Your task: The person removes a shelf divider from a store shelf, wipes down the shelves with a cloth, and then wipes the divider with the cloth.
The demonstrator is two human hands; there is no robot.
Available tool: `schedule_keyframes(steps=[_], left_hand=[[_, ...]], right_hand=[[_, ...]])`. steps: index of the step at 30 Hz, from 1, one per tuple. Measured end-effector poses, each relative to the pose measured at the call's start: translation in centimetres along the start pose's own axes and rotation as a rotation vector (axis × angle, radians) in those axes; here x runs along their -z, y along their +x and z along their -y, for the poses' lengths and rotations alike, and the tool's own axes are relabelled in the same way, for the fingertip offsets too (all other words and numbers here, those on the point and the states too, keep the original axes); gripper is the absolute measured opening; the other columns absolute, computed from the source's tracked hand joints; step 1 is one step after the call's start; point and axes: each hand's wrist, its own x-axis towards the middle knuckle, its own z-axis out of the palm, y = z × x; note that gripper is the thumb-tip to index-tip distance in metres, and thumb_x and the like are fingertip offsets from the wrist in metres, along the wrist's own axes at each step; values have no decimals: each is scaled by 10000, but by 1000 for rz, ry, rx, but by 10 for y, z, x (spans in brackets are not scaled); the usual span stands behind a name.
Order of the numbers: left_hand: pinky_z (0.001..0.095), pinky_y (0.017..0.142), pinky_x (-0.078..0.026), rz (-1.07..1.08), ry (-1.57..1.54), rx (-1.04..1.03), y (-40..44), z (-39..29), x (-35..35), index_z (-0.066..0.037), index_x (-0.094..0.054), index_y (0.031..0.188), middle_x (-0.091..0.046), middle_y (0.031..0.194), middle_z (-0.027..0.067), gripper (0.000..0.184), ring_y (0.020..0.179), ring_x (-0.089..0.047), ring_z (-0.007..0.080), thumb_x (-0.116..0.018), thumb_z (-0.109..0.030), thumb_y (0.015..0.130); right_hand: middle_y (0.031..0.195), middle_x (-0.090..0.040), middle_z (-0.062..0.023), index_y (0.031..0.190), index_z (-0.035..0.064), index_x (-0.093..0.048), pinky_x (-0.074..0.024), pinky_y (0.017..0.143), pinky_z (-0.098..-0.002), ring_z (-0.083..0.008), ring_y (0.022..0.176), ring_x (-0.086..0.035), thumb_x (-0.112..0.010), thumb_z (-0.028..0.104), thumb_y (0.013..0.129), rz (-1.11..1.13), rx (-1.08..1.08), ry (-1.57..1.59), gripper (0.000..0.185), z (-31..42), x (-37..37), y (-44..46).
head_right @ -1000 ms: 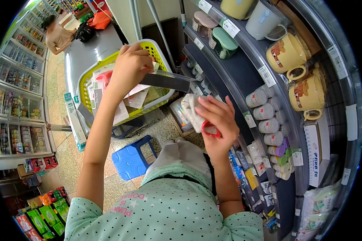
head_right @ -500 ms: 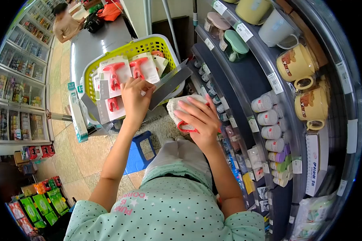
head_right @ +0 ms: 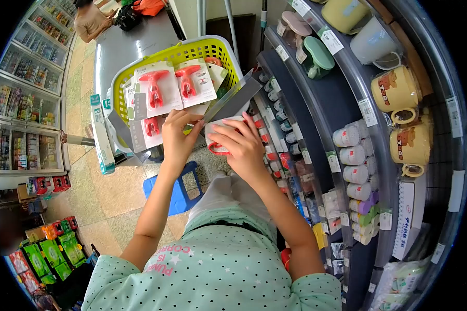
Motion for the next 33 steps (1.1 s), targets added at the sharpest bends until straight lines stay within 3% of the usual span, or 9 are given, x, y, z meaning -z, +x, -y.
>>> schedule_keyframes(steps=[6, 18, 21, 25, 33], left_hand=[[373, 705, -409, -12, 83, -64, 1, -2, -1, -52, -722, 807, -659, 724, 52, 85, 730, -563, 239, -759, -43, 732], [367, 686, -364, -36, 137, -97, -1, -4, -2, -65, -704, 788, -630, 705, 37, 76, 700, -534, 224, -757, -31, 746], [370, 687, -363, -35, 138, -97, -1, -4, -3, -70, -702, 783, -625, 701, 38, 75, 704, -535, 225, -754, -31, 746], [372, 687, -364, -30, 139, -111, 0, -5, -2, -69, -698, 779, -621, 700, 41, 73, 708, -536, 228, -749, -32, 743], [377, 696, -369, 26, 131, -85, 0, -8, 0, -62, -691, 796, -609, 715, 51, 75, 734, -534, 241, -740, -30, 751]], right_hand=[[1077, -704, 44, 1001, 145, -766, -269, 1148, -604, -199, 1100, -599, -658, -19, 726, 80, 44, -64, 339, 6, -20, 6], [938, -721, 44, 882, 133, -752, -228, 1152, -610, -166, 1010, -629, -659, -50, 693, 319, -4, -24, 279, 1, 23, 6], [931, -725, 39, 872, 129, -747, -225, 1148, -605, -179, 995, -631, -646, -70, 669, 279, -34, -23, 302, -1, 33, 7], [1034, -725, 36, 919, 138, -755, -222, 1150, -607, -190, 1063, -621, -646, -68, 658, 54, -18, -53, 350, 14, 21, 18], [1051, -723, 49, 954, 147, -766, -248, 1147, -607, -170, 1096, -626, -687, -47, 667, 82, 62, -77, 356, -12, -15, 4]])
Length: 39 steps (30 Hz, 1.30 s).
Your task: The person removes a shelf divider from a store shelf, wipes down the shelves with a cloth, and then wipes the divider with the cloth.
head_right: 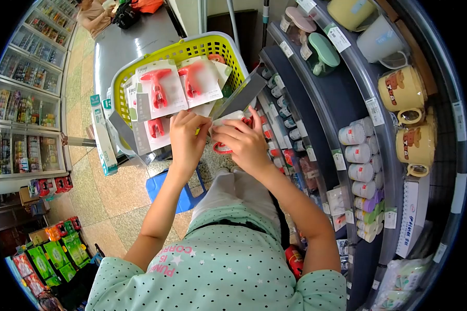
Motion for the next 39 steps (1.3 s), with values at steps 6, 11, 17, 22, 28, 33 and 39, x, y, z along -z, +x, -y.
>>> schedule_keyframes(steps=[6, 11, 17, 22, 28, 33, 39], left_hand=[[378, 707, -378, 11, 13, -4, -1, 4, -3, -59, -690, 805, -603, 721, 55, 76, 739, -534, 245, -747, -46, 757], [382, 713, -382, 5, 30, 8, 0, -1, -3, -57, -688, 804, -603, 723, 58, 64, 747, -538, 252, -736, -40, 763], [385, 723, -387, 11, 36, 15, 1, -3, -2, -57, -687, 802, -604, 727, 62, 56, 763, -544, 255, -721, -32, 765], [383, 727, -387, 10, 44, 1, 1, -2, -5, -58, -686, 799, -602, 726, 63, 59, 762, -541, 254, -719, -24, 762], [381, 729, -387, 16, 30, 0, 3, -2, -5, -55, -685, 795, -589, 713, 64, 66, 763, -541, 252, -724, -20, 756], [382, 736, -391, 17, 44, -6, 3, -2, -5, -54, -682, 793, -583, 710, 63, 71, 760, -541, 252, -737, -30, 754], [381, 740, -391, -4, 40, 4, 2, -2, -6, -48, -674, 788, -594, 724, 63, 85, 765, -547, 254, -747, -27, 749]], right_hand=[[1032, -726, 29, 943, 138, -733, -214, 1157, -586, -170, 1073, -636, -680, -58, 671, -46, -90, -73, 339, -32, 9, 9], [1057, -719, 21, 927, 149, -729, -190, 1161, -597, -172, 1079, -632, -676, -42, 705, -127, -192, -153, 298, -35, 18, 17], [1054, -710, 53, 971, 157, -751, -200, 1153, -642, -140, 1087, -626, -685, -17, 710, -3, 11, -44, 320, 2, 0, 5], [1033, -714, 58, 963, 161, -748, -211, 1147, -642, -139, 1073, -637, -695, -23, 688, 3, 7, -32, 335, -12, 3, 10], [1025, -729, 37, 939, 155, -737, -203, 1167, -558, -164, 1058, -648, -672, -62, 673, -62, -58, -60, 349, -42, 9, 17], [1011, -730, 35, 916, 160, -732, -228, 1149, -546, -171, 1042, -650, -701, -83, 648, -105, -101, -130, 363, -76, 16, 25], [1004, -735, 35, 896, 159, -725, -243, 1136, -532, -168, 1026, -652, -693, -93, 651, -156, -111, -199, 353, -97, 16, 30]])
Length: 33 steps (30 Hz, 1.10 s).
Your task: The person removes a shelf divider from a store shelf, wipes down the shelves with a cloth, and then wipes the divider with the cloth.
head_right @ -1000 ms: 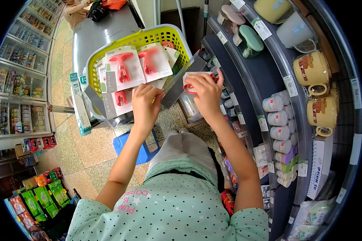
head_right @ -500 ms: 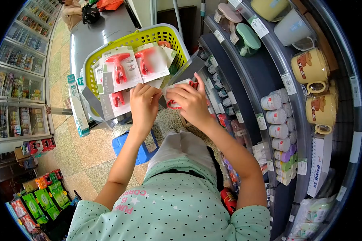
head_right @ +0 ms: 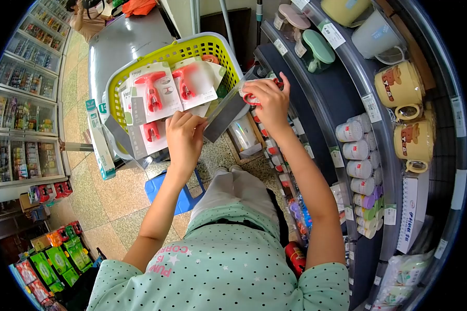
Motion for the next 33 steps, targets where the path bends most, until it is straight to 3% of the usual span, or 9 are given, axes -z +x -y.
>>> schedule_keyframes(steps=[13, 14, 17, 23, 28, 33], left_hand=[[381, 739, -389, -26, 14, 38, 1, -8, 1, -49, -668, 772, -599, 722, 60, 85, 753, -539, 256, -730, 3, 746], [381, 739, -389, -29, 12, 39, 1, -8, 1, -49, -668, 771, -599, 721, 60, 84, 753, -539, 256, -728, 4, 747], [380, 739, -389, -33, 13, 50, 1, -8, 0, -49, -668, 769, -600, 720, 61, 83, 753, -540, 257, -727, 6, 748], [381, 733, -387, -25, 30, 50, 1, -7, -1, -50, -670, 772, -603, 721, 60, 83, 748, -539, 256, -735, -4, 749], [383, 725, -383, -25, 19, 38, 0, -6, -1, -52, -674, 779, -604, 724, 58, 80, 745, -536, 254, -739, -13, 752], [386, 724, -384, -22, 27, 49, 0, -7, 0, -55, -675, 779, -606, 732, 57, 79, 749, -536, 256, -743, -22, 754]], right_hand=[[1045, -730, 23, 943, 142, -732, -233, 1140, -500, -195, 1041, -651, -614, -99, 705, -83, -205, -164, 359, -32, 7, 17], [1060, -726, 26, 926, 165, -724, -184, 1156, -557, -194, 1067, -637, -646, -89, 697, -103, -227, -164, 351, -30, 10, 14], [1071, -729, 35, 932, 178, -735, -174, 1169, -563, -171, 1085, -641, -675, -75, 694, -127, -143, -23, 352, 17, 24, 2], [1080, -719, 57, 958, 190, -754, -148, 1179, -625, -143, 1117, -619, -680, -70, 688, 87, -8, 46, 382, 59, 7, -29], [1044, -742, 40, 918, 191, -746, -179, 1188, -574, -152, 1070, -648, -712, -89, 708, 3, -97, -7, 352, 25, 4, -14], [1030, -732, 21, 903, 152, -728, -194, 1168, -545, -190, 1051, -645, -655, -90, 702, -36, -122, -84, 322, -12, 4, 4]])
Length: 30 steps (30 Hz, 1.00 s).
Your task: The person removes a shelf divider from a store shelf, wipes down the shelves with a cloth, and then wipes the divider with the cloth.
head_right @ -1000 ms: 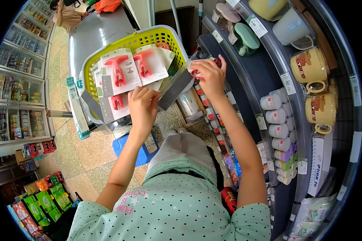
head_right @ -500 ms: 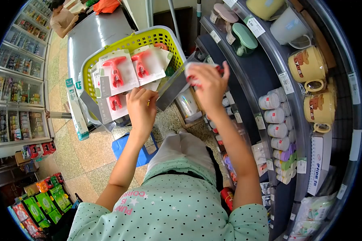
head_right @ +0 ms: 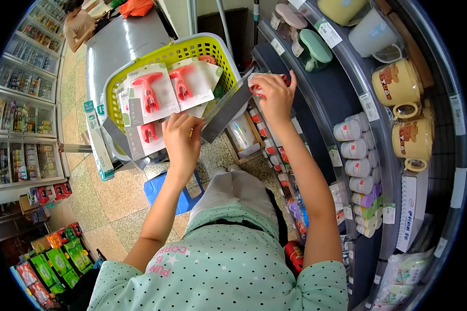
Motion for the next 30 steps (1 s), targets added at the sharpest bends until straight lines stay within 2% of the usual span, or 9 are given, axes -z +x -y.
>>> schedule_keyframes(steps=[4, 5, 9, 13, 17, 20, 23, 26, 30], left_hand=[[383, 725, -390, -8, 7, 6, 0, -1, 1, -52, -673, 778, -601, 722, 52, 84, 756, -541, 254, -747, -23, 751], [385, 729, -393, 5, 9, 4, -1, 0, 1, -55, -685, 804, -606, 737, 52, 91, 763, -543, 253, -754, -32, 750], [386, 755, -409, 21, -25, 9, -7, 5, 3, -86, -730, 931, -636, 855, 46, 214, 831, -546, 252, -800, -99, 729], [380, 811, -413, -159, -48, -118, -21, -1, 10, -150, -751, 1048, -646, 1046, 28, 386, 943, -531, 250, -854, -205, 680], [355, 856, -367, -111, 75, -186, -53, 9, 2, -194, -761, 1047, -644, 1116, -8, 427, 971, -514, 223, -877, -247, 639], [347, 831, -347, -75, 161, -139, -64, 17, -9, -211, -768, 1025, -661, 1110, -53, 383, 933, -516, 200, -866, -230, 655], [341, 794, -329, -150, 218, -137, -67, 25, -21, -208, -778, 978, -691, 1066, -90, 300, 880, -520, 173, -839, -196, 685], [338, 752, -320, -174, 211, -213, -63, 29, -24, -176, -773, 1003, -701, 1059, -86, 296, 882, -553, 163, -760, -159, 707], [322, 736, -306, -202, 173, -244, -55, 26, -25, -161, -776, 888, -730, 942, -81, 198, 799, -521, 164, -815, -128, 697]], right_hand=[[1047, -736, 24, 945, 155, -742, -233, 1146, -499, -191, 1065, -647, -590, -94, 716, 23, -56, -72, 370, -23, -4, 9], [1047, -736, 31, 964, 163, -742, -265, 1127, -482, -189, 1059, -648, -578, -67, 744, 33, -73, -89, 358, -31, -5, 7], [1072, -732, 22, 989, 166, -745, -258, 1135, -467, -190, 1064, -646, -593, -58, 730, -82, -201, -27, 375, -30, 4, -6], [1138, -725, 17, 1009, 154, -749, -229, 1163, -474, -192, 1144, -635, -568, -108, 693, -106, -88, 83, 448, 4, 30, -22], [1124, -728, 14, 998, 155, -760, -223, 1176, -495, -197, 1133, -641, -596, -123, 666, -57, -48, 142, 462, 31, 42, -41], [1110, -732, 9, 993, 152, -761, -233, 1168, -512, -203, 1117, -649, -597, -121, 672, -14, -56, 194, 452, 46, 48, -49], [1097, -735, 6, 987, 147, -763, -247, 1155, -523, -210, 1103, -655, -617, -107, 679, -11, -56, 216, 424, 51, 48, -54], [1093, -736, 3, 988, 144, -764, -255, 1150, -516, -210, 1101, -656, -631, -97, 683, -5, -71, 225, 411, 52, 49, -58], [1092, -738, -2, 989, 142, -766, -272, 1144, -502, -210, 1092, -659, -628, -102, 679, -49, -80, 241, 417, 54, 52, -61]])
